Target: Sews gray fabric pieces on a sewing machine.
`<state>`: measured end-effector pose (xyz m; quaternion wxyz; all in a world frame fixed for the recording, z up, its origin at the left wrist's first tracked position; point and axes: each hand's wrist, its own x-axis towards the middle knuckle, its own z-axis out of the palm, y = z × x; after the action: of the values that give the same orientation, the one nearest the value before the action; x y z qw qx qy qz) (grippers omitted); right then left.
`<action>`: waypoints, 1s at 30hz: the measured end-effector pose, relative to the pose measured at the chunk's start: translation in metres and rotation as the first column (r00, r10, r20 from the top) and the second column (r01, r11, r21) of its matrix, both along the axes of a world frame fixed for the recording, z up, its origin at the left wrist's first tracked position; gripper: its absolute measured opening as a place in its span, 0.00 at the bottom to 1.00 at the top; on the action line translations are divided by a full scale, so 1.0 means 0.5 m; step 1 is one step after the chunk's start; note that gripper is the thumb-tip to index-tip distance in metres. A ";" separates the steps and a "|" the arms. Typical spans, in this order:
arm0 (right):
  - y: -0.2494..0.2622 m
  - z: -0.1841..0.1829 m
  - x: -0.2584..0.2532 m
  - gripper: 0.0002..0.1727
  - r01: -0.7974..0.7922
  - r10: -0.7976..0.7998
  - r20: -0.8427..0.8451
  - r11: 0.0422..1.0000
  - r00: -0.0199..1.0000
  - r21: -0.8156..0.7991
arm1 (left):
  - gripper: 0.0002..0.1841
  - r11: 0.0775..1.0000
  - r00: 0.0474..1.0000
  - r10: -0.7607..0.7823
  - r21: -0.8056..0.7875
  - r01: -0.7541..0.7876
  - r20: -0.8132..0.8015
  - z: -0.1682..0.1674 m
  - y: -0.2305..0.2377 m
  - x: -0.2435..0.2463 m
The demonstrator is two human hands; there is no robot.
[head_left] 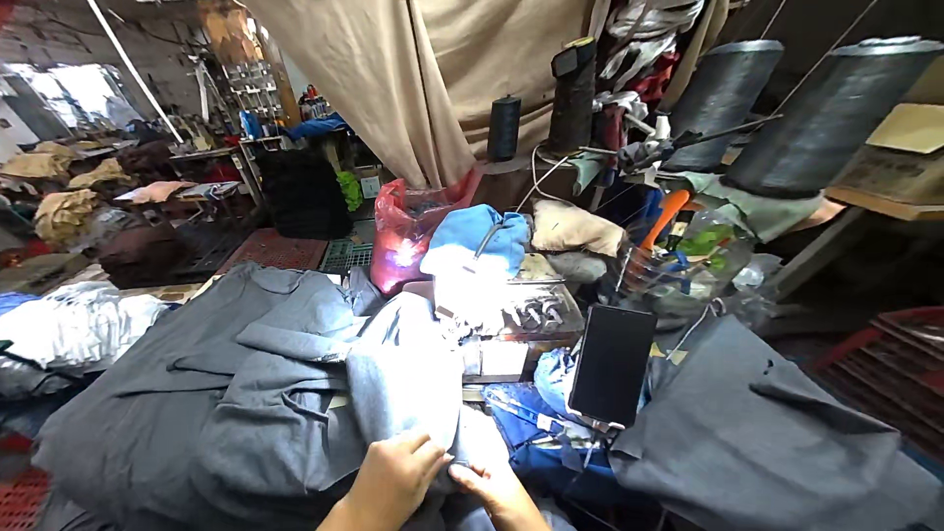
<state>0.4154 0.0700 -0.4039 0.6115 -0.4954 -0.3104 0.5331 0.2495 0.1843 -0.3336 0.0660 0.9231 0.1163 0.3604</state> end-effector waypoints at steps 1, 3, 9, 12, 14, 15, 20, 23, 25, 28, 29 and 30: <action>0.000 -0.001 -0.001 0.05 0.002 -0.002 -0.002 1.000 1.000 0.004 | 0.12 1.000 1.000 0.002 -0.006 -0.002 0.006 -0.006 0.000 0.003; 0.007 0.004 0.001 0.05 0.025 -0.025 0.011 1.000 1.000 0.001 | 0.11 1.000 1.000 0.016 -0.005 -0.015 0.014 -0.009 0.005 0.014; 0.087 0.045 0.042 0.06 0.146 -0.152 0.136 0.988 0.979 0.054 | 0.13 0.983 0.983 0.181 0.050 -0.179 -0.029 0.025 0.054 0.093; 0.125 0.086 0.058 0.07 0.159 -0.162 0.125 0.987 0.979 0.035 | 0.12 0.967 0.965 0.254 0.007 -0.254 -0.059 0.058 0.076 0.136; 0.140 0.099 0.061 0.09 0.184 -0.187 0.120 0.982 0.975 0.032 | 0.10 0.957 0.956 0.281 -0.051 -0.286 -0.087 0.076 0.083 0.147; 0.144 0.101 0.061 0.10 0.193 -0.197 0.121 0.980 0.973 0.043 | 0.10 0.953 0.954 0.287 -0.074 -0.294 -0.092 0.080 0.083 0.149; 0.133 0.094 0.049 0.11 0.240 -0.244 0.112 0.970 0.963 0.047 | 0.10 0.946 0.946 0.324 0.006 -0.324 -0.006 0.035 0.064 0.148; 0.134 0.087 0.049 0.10 0.273 -0.278 0.119 0.960 0.953 0.058 | 0.09 0.938 0.940 0.338 0.069 -0.341 0.043 0.024 0.067 0.164; 0.143 0.091 0.055 0.10 0.301 -0.313 0.157 0.949 0.937 0.093 | 0.09 0.933 0.936 0.350 0.073 -0.352 0.033 0.031 0.075 0.187; 0.162 0.104 0.061 0.09 0.359 -0.370 0.179 0.929 0.912 0.095 | 0.15 0.905 0.894 0.351 -0.142 -0.400 -0.279 0.081 0.092 0.213; 0.167 0.106 0.061 0.08 0.371 -0.380 0.175 0.925 0.908 0.082 | 0.19 0.864 0.842 0.307 -0.240 -0.441 -0.443 0.113 0.102 0.217; 0.170 0.106 0.061 0.08 0.378 -0.386 0.172 0.923 0.907 0.076 | 0.21 0.837 0.799 0.269 -0.280 -0.471 -0.538 0.136 0.115 0.217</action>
<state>0.4458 0.1549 -0.3508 0.6827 -0.5810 -0.2733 0.3489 0.3581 0.2419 -0.2655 0.1490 0.9070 0.3821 0.0956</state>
